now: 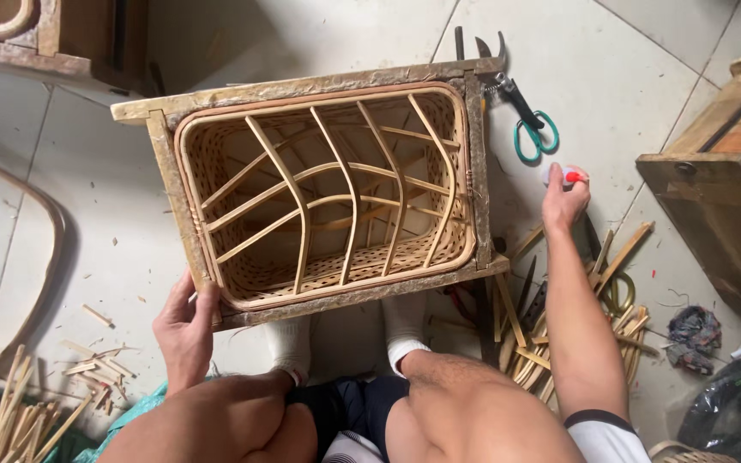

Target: The person sits on the floor assembling a woven bamboo basket frame. They apply glue along the rim with a squeeze bottle, tap and seat bamboo strips with a hammer, trim and adjust strips with pliers, and press strips into place by hand while rotating the basket.

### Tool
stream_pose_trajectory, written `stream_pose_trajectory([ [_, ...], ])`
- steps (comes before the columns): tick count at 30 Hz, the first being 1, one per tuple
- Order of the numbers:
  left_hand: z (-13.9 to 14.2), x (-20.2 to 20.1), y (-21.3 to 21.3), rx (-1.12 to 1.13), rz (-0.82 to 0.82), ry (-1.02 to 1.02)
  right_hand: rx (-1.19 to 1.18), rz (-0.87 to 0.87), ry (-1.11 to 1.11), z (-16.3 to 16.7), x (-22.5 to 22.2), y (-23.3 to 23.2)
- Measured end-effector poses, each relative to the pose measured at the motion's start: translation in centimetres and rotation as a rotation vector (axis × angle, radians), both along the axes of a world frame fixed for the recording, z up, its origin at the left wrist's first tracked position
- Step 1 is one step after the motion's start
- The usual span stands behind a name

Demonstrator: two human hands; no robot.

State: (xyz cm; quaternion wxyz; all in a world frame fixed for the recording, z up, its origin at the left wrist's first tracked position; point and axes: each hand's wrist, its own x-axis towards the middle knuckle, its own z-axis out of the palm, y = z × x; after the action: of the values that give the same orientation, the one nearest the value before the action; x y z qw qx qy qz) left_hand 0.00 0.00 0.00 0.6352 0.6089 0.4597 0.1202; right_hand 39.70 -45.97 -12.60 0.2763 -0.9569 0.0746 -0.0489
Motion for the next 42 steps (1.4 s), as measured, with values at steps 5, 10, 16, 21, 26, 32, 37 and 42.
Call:
stream_pose_trajectory([
  [5,1.5,0.4,2.5,0.067,-0.067,0.146,0.446,0.005,0.214,8.6,-0.5,2.3],
  [10,0.5,6.3,6.9,0.319,-0.057,0.027,0.465,0.387,0.147,18.4,-2.6,6.2],
  [16,-1.2,13.8,7.6,0.312,-0.248,-0.059,0.516,0.610,0.370,23.0,-2.6,15.6],
  [21,-1.1,15.2,7.3,0.496,-0.234,-0.030,0.226,0.875,0.263,22.4,-3.3,23.8],
  [26,-1.3,16.0,7.9,0.448,-0.213,0.158,-0.063,1.096,0.015,21.3,-4.0,29.7],
  [32,-2.1,15.6,7.7,0.612,-0.246,0.154,-0.255,1.247,-0.154,19.7,-4.7,33.8],
  [37,-2.7,15.4,7.8,0.546,-0.246,0.144,-0.303,1.292,-0.210,19.5,-4.9,36.0],
  [42,-2.6,15.3,8.1,0.525,-0.245,0.116,-0.366,1.328,-0.298,19.4,-5.0,37.5],
])
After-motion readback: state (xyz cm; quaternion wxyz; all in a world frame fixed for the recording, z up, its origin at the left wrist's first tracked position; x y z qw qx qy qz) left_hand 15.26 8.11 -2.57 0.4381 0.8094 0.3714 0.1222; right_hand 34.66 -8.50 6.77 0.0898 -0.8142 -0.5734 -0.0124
